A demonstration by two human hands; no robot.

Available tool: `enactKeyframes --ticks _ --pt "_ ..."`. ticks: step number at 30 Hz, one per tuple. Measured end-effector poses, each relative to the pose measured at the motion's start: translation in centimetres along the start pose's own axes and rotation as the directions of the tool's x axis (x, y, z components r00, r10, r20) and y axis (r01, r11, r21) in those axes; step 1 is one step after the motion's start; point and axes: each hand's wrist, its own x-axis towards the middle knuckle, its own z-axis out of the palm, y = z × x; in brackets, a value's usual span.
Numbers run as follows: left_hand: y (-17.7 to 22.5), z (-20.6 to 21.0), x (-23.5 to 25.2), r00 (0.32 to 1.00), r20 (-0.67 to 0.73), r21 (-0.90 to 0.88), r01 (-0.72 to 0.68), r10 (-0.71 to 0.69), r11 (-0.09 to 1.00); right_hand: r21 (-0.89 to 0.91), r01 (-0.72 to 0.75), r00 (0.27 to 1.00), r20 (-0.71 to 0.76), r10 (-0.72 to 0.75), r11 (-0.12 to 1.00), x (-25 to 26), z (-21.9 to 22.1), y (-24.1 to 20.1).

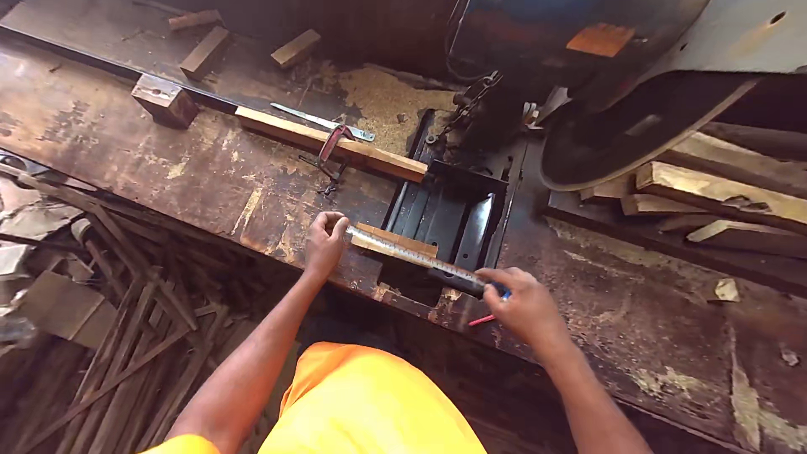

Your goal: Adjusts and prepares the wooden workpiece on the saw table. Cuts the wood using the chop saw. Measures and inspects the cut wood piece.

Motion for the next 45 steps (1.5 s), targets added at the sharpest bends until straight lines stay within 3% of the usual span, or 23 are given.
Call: enactKeyframes --ticks 6,13,45 --pt "-2.7 3.1 2.2 0.986 -0.001 0.165 -0.164 0.166 0.973 -0.127 -0.167 0.986 -0.051 0.161 0.978 3.4 -0.9 0.7" --pt "-3.8 3.4 1.4 0.927 -0.007 0.262 -0.360 0.375 0.895 -0.118 -0.144 0.989 -0.061 0.137 0.983 3.5 0.1 3.0" --pt "-3.5 4.0 1.2 0.911 -0.061 0.282 -0.377 0.409 0.882 -0.078 -0.072 0.985 -0.160 0.058 0.994 3.7 1.3 4.3"
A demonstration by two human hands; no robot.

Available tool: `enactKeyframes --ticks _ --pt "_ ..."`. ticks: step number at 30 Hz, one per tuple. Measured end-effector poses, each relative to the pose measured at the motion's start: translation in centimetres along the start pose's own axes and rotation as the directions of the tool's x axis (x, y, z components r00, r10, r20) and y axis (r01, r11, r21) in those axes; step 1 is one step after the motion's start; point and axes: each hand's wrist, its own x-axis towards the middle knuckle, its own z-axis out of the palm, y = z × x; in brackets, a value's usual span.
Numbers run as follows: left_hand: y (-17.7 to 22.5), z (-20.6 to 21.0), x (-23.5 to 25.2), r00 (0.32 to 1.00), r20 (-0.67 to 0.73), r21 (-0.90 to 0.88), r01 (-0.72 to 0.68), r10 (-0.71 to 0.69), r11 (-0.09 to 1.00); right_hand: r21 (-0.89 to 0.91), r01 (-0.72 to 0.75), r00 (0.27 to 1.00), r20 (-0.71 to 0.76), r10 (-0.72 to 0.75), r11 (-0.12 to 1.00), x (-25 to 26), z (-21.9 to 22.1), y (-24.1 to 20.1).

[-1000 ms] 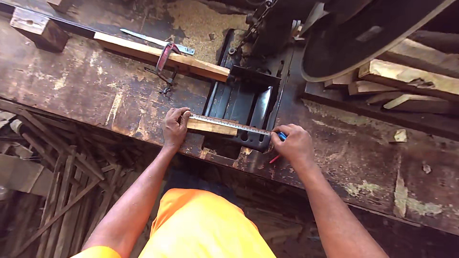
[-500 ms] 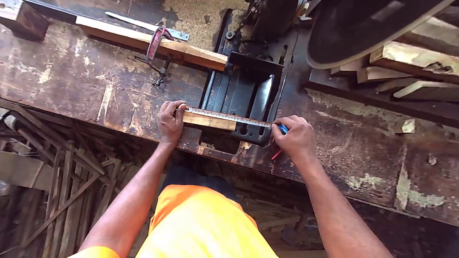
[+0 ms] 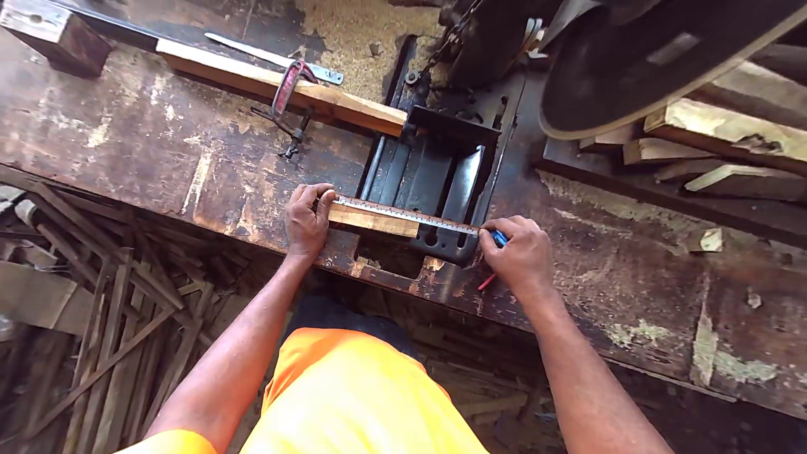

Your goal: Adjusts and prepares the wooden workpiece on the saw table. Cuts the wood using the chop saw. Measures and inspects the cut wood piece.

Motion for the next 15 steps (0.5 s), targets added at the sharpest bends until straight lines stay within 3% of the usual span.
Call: enactKeyframes --ticks 5,10,15 --pt "0.1 -0.4 0.1 1.000 -0.016 -0.035 0.022 -0.022 0.999 0.104 0.028 0.996 -0.087 -0.019 0.994 -1.2 -0.2 -0.7" --pt "0.3 -1.7 0.1 0.997 0.079 -0.059 -0.008 0.013 0.998 0.134 0.001 0.989 -0.148 0.019 0.991 -2.7 0.5 0.0" --pt "0.6 -2.8 -0.1 0.968 0.240 -0.044 -0.064 0.073 0.997 0.053 -0.091 0.977 -0.190 0.100 0.994 -4.3 1.3 2.6"
